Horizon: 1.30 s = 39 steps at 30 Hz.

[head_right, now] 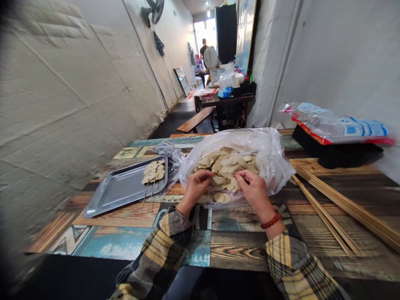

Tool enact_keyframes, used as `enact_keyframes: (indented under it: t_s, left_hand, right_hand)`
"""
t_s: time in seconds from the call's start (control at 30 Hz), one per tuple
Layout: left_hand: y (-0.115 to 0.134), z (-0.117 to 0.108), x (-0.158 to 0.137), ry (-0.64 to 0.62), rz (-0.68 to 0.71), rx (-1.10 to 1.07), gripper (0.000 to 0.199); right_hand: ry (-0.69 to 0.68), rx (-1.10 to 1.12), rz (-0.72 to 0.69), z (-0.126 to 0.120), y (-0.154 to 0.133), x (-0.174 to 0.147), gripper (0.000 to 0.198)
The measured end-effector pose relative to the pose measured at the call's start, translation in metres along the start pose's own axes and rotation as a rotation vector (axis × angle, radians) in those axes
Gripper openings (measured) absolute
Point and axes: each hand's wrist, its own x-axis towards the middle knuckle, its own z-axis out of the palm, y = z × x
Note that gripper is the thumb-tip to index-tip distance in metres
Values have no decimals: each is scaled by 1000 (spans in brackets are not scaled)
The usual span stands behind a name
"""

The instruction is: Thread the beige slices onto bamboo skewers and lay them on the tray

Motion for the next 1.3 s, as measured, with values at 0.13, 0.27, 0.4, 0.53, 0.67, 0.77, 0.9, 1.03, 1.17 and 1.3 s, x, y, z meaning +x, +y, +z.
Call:
enact_keyframes:
  t_s: [0.13,0.27,0.4,0.53,0.67,0.77,0.9,1.03,1.17,1.3]
  left_hand:
    - [-1,0,-1,3,159,278,23]
    - [0,-1,-4,-6,257,544,22]
    - [-1,-1,-7,-6,289,711,21]
    - [3,1,-8,-28,297,818,21]
    - [9,2,-10,-83,320,828,18]
    - [9,3,-10,-131,279,736,17]
    - [4,4,-8,-154,159,610,19]
    - [3,2,-4,-98,-84,304,17]
    - [10,-5,1,57,-324,-249,11]
    - [18,-12,4,87,-384,-585,12]
  right_hand:
    - [-35,65,59,1,-2,1,40]
    - [-34,83,73,3,-7,0,40]
    - [-44,71,75,5,-11,-1,40]
    - [-56,44,88,6,-8,-1,38]
    - [-53,42,97,6,-3,-1,35]
    - [-52,30,92,6,-1,-1,35]
    - [-50,18,86,5,-1,-1,37]
    - [-33,19,90,3,0,1,35]
    - [-25,19,84,2,4,2,33]
    - [-28,22,84,2,6,2,33]
